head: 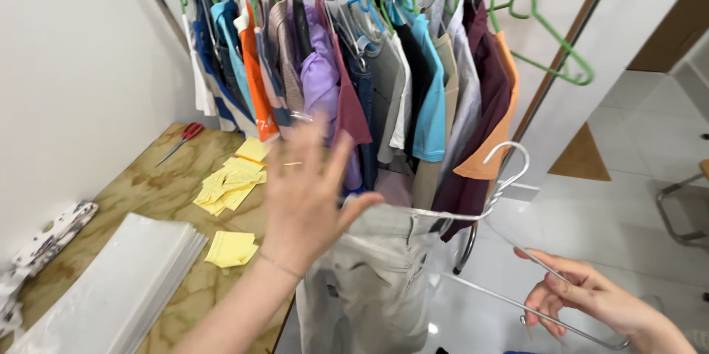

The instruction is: The person organizes clothing by hanging a maroon shirt, an orange t-shirt, and a patterned white t-shirt on hangers and placing them on a rack. They also fold a pair of white pants and a patterned t-shirt on a table.

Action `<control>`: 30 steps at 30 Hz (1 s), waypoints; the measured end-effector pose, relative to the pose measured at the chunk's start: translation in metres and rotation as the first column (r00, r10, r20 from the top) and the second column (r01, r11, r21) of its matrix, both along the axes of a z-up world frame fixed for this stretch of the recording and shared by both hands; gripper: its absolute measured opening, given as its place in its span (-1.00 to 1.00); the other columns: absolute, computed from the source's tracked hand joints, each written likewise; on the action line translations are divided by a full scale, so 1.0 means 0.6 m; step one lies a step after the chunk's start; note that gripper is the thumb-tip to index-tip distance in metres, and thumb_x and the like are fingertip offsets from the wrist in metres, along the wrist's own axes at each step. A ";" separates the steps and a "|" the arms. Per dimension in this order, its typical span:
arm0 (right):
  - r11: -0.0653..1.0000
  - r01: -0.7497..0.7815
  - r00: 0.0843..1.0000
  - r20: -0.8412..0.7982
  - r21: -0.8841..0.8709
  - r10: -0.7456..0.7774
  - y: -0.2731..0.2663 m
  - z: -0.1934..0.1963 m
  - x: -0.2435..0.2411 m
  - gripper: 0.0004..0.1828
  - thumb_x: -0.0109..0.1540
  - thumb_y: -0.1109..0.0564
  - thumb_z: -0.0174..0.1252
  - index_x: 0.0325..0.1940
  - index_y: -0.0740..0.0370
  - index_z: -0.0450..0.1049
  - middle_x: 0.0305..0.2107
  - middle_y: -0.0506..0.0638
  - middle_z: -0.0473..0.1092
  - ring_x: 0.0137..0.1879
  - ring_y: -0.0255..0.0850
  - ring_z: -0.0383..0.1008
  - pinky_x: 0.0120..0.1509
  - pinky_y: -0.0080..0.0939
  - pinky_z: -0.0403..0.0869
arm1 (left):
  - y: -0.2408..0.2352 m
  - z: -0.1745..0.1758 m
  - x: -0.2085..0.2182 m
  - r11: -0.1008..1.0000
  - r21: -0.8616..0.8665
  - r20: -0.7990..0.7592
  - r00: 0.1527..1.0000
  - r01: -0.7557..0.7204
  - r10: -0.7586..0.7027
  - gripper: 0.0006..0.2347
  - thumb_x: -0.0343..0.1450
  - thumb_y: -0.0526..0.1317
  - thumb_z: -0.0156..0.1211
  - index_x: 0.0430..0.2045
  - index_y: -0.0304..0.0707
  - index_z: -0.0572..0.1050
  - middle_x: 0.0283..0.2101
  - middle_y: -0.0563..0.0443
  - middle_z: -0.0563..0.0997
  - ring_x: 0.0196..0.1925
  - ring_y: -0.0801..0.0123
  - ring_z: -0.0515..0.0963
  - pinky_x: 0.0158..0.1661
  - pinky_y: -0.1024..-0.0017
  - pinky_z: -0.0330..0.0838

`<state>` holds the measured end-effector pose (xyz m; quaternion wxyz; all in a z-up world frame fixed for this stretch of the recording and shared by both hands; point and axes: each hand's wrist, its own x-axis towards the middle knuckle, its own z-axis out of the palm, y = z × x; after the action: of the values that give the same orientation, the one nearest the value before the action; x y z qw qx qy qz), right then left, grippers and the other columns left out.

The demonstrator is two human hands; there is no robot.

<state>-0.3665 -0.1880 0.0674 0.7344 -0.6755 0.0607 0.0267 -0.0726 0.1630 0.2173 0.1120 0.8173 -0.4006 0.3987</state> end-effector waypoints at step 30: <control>0.357 -0.634 0.232 0.272 -0.686 0.934 0.365 0.012 0.536 -0.04 0.32 -0.36 0.01 0.53 0.42 0.04 0.49 0.29 0.03 0.64 0.10 -0.05 0.71 0.10 -0.06 | 0.153 0.027 -0.094 0.943 0.090 0.099 0.939 0.321 -0.329 -0.53 0.48 0.28 0.21 -0.64 -0.02 0.31 -0.74 0.19 0.32 -0.75 0.37 0.37 -0.72 0.33 0.14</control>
<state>-0.0448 0.0307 0.0745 0.4079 -0.7131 -0.5465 0.1626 -0.1293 0.2549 0.2335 0.1239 0.7195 -0.5500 0.4055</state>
